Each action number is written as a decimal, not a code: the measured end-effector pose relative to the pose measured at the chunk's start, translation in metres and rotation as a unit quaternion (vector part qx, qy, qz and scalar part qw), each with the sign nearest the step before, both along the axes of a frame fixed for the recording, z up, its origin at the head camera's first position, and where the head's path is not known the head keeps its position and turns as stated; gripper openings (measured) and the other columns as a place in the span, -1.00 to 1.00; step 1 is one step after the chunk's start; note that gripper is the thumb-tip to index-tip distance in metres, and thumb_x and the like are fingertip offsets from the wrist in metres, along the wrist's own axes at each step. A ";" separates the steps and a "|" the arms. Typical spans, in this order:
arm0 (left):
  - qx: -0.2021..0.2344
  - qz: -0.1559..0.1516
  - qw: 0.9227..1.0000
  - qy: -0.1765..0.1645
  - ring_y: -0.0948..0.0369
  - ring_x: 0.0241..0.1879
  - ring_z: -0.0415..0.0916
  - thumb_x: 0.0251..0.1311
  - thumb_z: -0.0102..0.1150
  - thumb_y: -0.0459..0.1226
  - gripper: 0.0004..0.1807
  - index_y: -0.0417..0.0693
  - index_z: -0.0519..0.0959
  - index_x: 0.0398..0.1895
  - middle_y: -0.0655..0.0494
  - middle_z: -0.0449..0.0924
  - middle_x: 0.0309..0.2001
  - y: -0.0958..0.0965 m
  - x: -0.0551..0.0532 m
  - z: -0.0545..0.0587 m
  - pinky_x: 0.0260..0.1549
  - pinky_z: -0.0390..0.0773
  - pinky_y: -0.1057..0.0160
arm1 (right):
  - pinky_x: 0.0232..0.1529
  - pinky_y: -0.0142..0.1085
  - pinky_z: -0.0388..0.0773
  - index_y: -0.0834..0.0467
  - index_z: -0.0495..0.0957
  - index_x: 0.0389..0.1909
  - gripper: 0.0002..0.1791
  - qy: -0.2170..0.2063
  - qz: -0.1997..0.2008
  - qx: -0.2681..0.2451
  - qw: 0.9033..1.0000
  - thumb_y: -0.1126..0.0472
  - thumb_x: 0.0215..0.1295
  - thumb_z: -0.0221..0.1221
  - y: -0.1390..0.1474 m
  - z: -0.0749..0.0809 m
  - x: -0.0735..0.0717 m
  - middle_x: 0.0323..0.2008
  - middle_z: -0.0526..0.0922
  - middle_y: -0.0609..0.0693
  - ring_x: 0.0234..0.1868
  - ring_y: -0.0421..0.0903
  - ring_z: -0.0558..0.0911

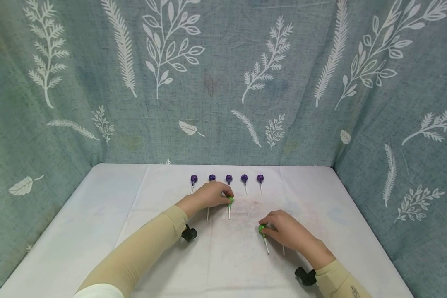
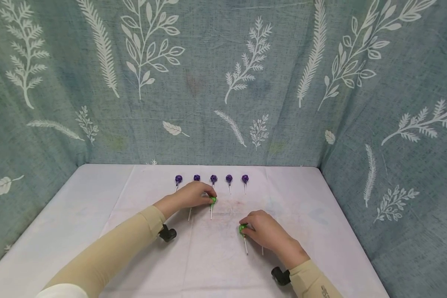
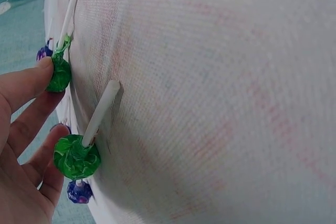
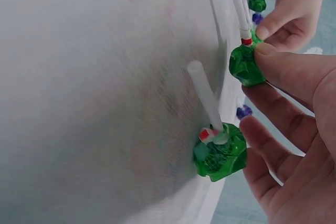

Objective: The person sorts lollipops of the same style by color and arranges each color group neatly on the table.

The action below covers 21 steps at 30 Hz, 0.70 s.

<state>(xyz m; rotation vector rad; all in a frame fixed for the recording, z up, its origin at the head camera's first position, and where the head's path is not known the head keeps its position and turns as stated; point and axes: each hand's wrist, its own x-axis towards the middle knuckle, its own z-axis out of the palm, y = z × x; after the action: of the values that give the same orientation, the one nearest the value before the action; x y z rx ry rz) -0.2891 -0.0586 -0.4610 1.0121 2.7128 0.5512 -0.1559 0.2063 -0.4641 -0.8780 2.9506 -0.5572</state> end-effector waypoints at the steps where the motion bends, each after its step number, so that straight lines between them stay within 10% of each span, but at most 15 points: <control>1: 0.001 -0.001 1.000 -0.001 0.26 -0.11 0.47 0.10 0.19 -0.05 -0.85 0.31 0.60 -0.24 0.42 0.55 -0.24 0.000 0.000 0.000 -0.08 0.41 0.15 | -0.12 -0.25 0.45 0.02 0.62 -0.13 -0.73 0.001 -0.004 0.000 1.000 0.08 0.13 0.23 0.000 0.000 -0.001 -0.24 0.58 -0.21 -0.16 -0.21 0.51; 21: 0.011 -0.003 1.000 -0.011 0.26 -0.11 0.47 0.09 0.19 -0.05 -0.84 0.29 0.61 -0.23 0.41 0.55 -0.23 -0.002 0.002 0.002 -0.08 0.41 0.15 | -0.13 -0.25 0.46 0.03 0.61 -0.12 -0.73 -0.009 -0.095 -0.005 0.995 0.11 0.12 0.24 0.001 0.014 -0.026 -0.22 0.58 -0.17 -0.11 -0.14 0.52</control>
<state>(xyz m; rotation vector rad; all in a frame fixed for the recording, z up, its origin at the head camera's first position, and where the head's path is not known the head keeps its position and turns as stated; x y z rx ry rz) -0.2872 -0.0608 -0.4590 1.0135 2.6902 0.5879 -0.1823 0.2071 -0.4498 -0.5917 3.0371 -0.5832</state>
